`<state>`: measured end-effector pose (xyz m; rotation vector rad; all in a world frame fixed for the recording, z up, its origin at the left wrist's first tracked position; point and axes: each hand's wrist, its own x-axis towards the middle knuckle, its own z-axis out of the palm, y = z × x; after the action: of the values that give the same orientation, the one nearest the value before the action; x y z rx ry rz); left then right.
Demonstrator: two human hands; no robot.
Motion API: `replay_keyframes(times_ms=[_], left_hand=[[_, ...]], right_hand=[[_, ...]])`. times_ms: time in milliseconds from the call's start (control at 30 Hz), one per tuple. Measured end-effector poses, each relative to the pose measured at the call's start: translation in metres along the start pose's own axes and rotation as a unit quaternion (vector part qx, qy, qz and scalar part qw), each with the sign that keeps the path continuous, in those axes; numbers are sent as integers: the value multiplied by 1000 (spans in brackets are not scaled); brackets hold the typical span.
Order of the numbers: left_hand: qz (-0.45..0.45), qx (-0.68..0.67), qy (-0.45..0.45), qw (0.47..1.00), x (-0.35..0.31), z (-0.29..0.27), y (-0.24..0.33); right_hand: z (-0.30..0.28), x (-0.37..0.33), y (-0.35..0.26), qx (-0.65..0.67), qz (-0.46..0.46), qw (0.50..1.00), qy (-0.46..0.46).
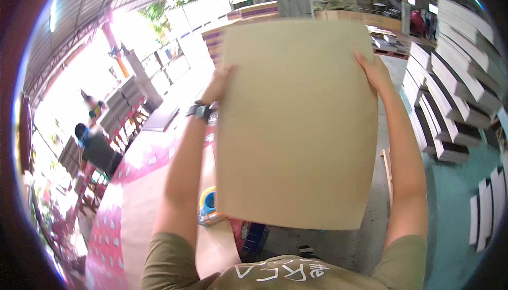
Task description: The person places a plastic-wrapped item onto brown paper, folds the paper over the item, and secures the seams and edges with tape using a hand-held dispenser.
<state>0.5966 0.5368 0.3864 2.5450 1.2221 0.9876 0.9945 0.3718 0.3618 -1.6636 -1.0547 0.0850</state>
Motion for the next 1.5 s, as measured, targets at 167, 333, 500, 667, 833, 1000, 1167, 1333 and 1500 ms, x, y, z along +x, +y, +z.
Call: replay_keyframes(times_ms=[167,333,500,667,833,1000,1167,1333,1500], left_hand=[[-110,143,-106,978,-65,212,-75],[-192,-10,-240,951,-62,189,-24],[-42,-41,1,998,-151,165,-103],[-381,332,220,835,-435,30,-164],[-786,290,47,544,-629,20,-82],[-719,323,16,615,-634,19,-129],[-636,329,-13,698,-660,-48,-209],[-599,280,-33,750,-697,-112,-272],[-377,220,18,899,-655,-77,-237]], right_hand=[[96,-54,134,-346,96,916,-176],[80,-27,208,-326,22,932,-156],[94,-17,203,-389,-11,907,-160],[132,-58,82,-302,-265,903,-151],[250,-222,-107,-14,-358,748,-559],[363,-383,-110,-319,-431,586,-607],[409,-432,-97,-309,-395,640,-582],[405,-409,-116,-234,-364,699,-570],[436,-332,-111,-249,-304,782,-483]])
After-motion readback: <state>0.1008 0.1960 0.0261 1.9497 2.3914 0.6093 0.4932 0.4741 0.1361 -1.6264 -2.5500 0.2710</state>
